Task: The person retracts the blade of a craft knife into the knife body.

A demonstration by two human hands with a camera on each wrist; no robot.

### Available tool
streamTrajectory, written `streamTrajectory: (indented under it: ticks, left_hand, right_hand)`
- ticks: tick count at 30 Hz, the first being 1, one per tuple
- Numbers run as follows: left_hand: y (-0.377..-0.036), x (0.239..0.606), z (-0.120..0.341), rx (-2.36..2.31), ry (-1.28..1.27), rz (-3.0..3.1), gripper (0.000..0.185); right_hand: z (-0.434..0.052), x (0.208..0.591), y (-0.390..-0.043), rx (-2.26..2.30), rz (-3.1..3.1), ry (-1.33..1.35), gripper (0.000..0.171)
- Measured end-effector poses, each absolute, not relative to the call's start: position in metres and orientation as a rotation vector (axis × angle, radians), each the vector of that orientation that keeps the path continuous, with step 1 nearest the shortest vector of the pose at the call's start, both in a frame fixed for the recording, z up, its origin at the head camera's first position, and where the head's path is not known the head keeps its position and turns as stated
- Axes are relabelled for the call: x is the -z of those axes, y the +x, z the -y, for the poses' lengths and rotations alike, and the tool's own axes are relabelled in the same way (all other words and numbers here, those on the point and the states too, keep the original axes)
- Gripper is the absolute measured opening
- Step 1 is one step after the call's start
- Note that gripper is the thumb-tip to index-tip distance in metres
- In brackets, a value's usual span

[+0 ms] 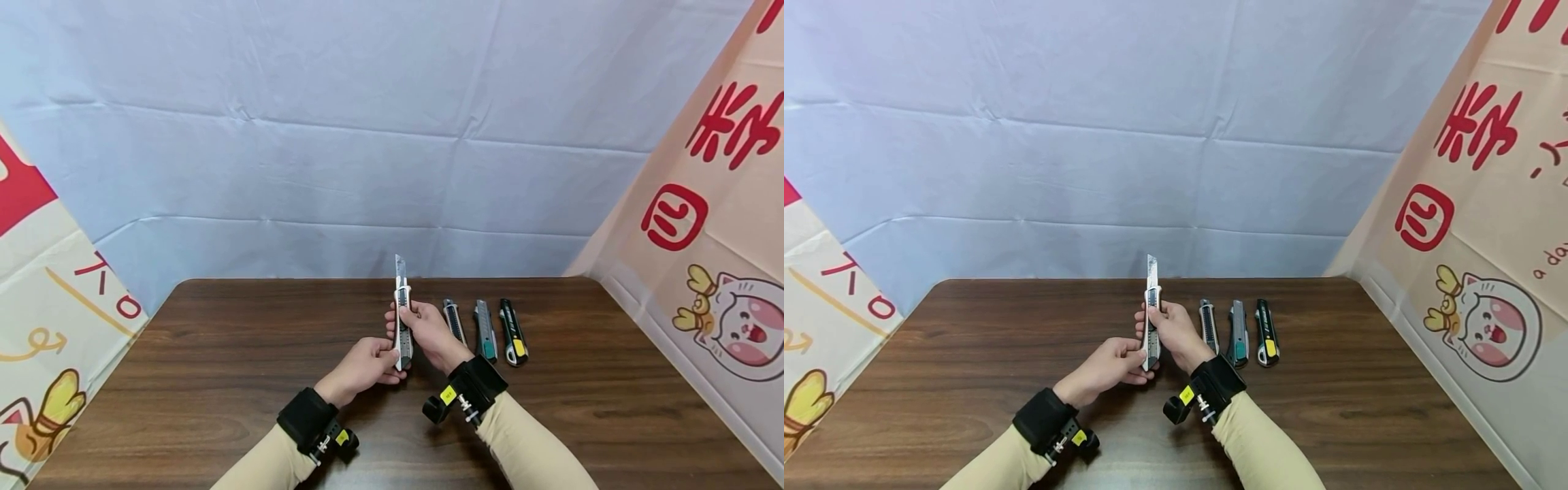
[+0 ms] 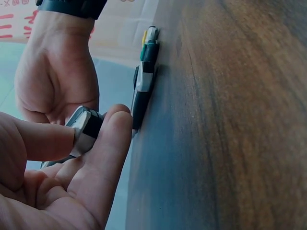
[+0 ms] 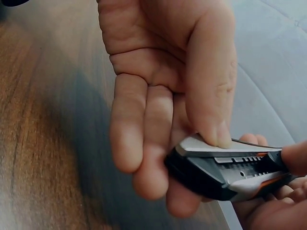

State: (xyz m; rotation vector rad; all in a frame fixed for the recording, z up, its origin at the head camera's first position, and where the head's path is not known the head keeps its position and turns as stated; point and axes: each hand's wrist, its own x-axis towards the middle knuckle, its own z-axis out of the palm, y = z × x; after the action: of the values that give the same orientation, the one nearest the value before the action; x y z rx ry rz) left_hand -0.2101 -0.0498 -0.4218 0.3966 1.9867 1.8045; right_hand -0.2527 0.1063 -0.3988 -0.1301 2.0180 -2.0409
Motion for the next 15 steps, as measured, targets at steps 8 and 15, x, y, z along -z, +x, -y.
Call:
streamTrajectory:
  ticks: [8,15]
  left_hand:
    - [-0.2094,0.4212,0.0493,-1.811,0.398,-1.992,0.03]
    - [-0.2096,0.4208,0.049,-1.812,0.379,-1.999,0.03]
  right_hand:
    - [-0.1066,0.3983,-0.2527,2.041,-2.01,-0.141,0.034]
    - [-0.1074,0.3975,-0.2527,2.035,-2.006,-0.166,0.033]
